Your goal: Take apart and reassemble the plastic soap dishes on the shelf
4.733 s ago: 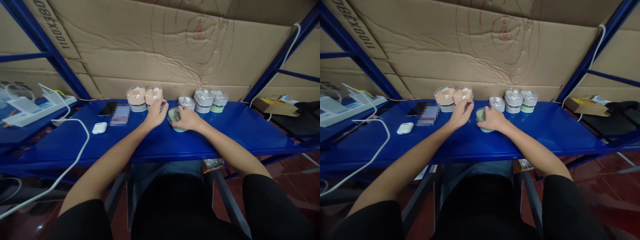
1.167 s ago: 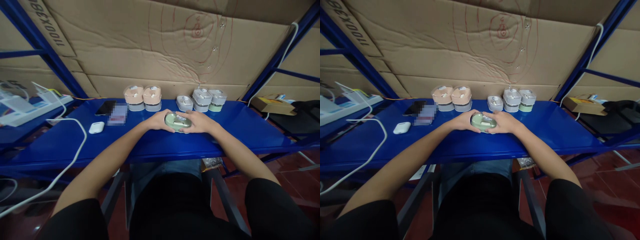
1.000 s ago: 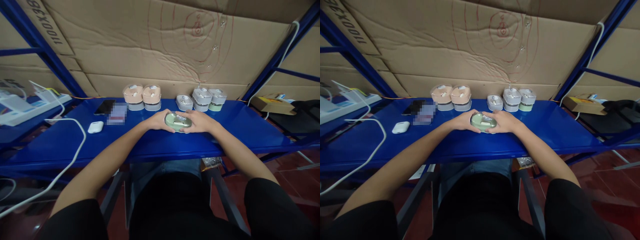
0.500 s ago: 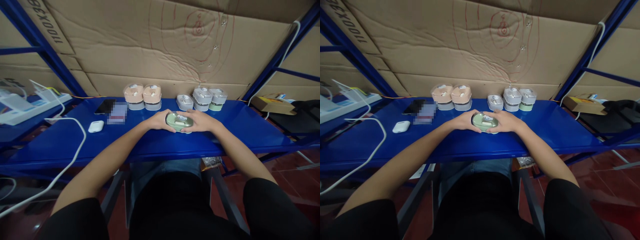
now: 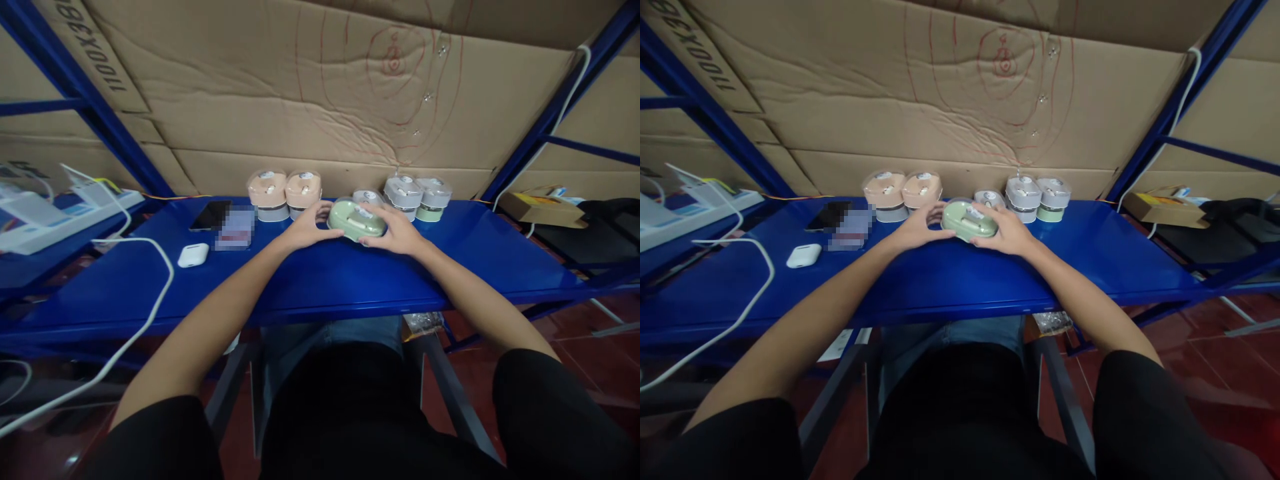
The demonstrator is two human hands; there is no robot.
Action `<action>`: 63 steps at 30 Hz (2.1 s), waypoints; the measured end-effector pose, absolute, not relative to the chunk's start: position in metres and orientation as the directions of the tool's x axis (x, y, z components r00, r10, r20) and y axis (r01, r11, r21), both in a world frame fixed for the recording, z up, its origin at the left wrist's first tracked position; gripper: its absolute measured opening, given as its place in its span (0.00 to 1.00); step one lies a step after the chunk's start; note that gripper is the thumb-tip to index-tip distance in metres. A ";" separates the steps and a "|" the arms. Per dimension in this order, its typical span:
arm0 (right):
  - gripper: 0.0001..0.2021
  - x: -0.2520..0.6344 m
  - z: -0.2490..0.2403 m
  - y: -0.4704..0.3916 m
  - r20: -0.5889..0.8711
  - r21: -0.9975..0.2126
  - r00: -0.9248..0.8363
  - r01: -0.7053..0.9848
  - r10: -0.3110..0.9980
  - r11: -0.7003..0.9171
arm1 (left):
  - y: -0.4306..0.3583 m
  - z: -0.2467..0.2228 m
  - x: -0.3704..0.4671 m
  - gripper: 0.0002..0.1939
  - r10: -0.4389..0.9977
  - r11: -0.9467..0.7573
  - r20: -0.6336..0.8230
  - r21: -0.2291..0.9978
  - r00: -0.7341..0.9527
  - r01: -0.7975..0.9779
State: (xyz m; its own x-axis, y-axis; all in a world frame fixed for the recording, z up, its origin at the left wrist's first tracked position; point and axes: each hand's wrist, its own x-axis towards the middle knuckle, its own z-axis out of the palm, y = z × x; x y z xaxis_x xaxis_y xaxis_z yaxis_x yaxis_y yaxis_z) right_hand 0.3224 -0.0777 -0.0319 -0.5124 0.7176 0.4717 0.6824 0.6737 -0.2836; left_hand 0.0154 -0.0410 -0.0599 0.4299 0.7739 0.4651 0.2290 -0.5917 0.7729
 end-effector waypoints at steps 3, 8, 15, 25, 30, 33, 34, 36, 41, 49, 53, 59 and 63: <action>0.49 0.311 -0.009 -0.073 0.508 -0.251 -0.267 0.864 0.819 0.437 | -0.037 -0.059 0.017 0.28 0.777 -0.628 0.577 0.734 0.251 0.258; 0.42 0.274 0.019 -0.047 0.446 -0.159 -0.015 0.983 0.895 0.095 | -0.037 -0.055 0.017 0.17 0.750 -0.656 0.640 0.684 0.169 0.320; 0.38 0.246 0.017 -0.018 0.389 -0.086 0.108 0.993 0.915 -0.080 | -0.045 -0.055 0.023 0.13 0.765 -0.637 0.604 0.654 0.226 0.408; 0.36 0.259 0.006 -0.003 0.516 0.161 -0.087 0.987 0.852 0.004 | -0.054 -0.036 0.010 0.22 0.638 -0.645 0.717 0.298 0.281 0.703; 0.33 0.258 -0.001 -0.018 0.628 0.108 -0.124 0.992 0.769 0.072 | -0.047 -0.018 -0.007 0.46 0.727 -0.465 0.624 0.140 0.287 0.874; 0.28 0.258 -0.003 -0.041 0.662 0.116 -0.195 0.981 0.723 0.158 | -0.040 -0.018 -0.009 0.49 0.801 -0.387 0.516 0.060 0.304 0.920; 0.27 0.259 -0.003 -0.049 0.671 0.123 -0.219 0.975 0.708 0.185 | -0.038 -0.020 -0.009 0.49 0.813 -0.374 0.494 0.034 0.309 0.927; 0.25 0.262 -0.003 -0.061 0.688 0.123 -0.254 0.964 0.680 0.235 | -0.035 -0.023 -0.007 0.47 0.814 -0.365 0.486 0.002 0.318 0.931; 0.26 0.270 0.005 -0.079 0.645 0.036 -0.233 0.961 0.728 0.275 | -0.023 -0.033 -0.005 0.33 0.728 -0.471 0.590 0.061 0.349 0.880; 0.27 0.281 0.015 -0.082 0.609 -0.154 -0.158 0.938 0.777 0.312 | -0.038 -0.030 0.004 0.24 0.628 -0.619 0.710 0.209 0.318 0.757; 0.40 0.297 0.019 -0.086 0.599 -0.217 -0.322 0.816 0.733 0.535 | -0.066 -0.016 0.006 0.34 0.536 -0.753 0.688 0.129 0.488 0.645; 0.62 0.316 0.017 -0.094 0.373 -0.332 -0.621 0.605 0.690 0.724 | -0.091 -0.021 0.025 0.40 0.372 -0.904 0.622 0.074 0.689 0.421; 0.54 0.320 0.005 -0.087 0.227 -0.383 -0.695 0.580 0.682 0.719 | -0.091 -0.039 0.038 0.35 0.382 -0.913 0.551 0.101 0.742 0.395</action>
State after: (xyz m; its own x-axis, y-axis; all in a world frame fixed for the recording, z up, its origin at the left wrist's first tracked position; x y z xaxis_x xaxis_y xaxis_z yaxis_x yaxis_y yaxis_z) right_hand 0.3199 -0.0868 0.0049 -0.6951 0.6822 0.2266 0.5803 0.7186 -0.3833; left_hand 0.0382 -0.0905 -0.0387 0.7417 0.3820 0.5513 0.3949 -0.9131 0.1014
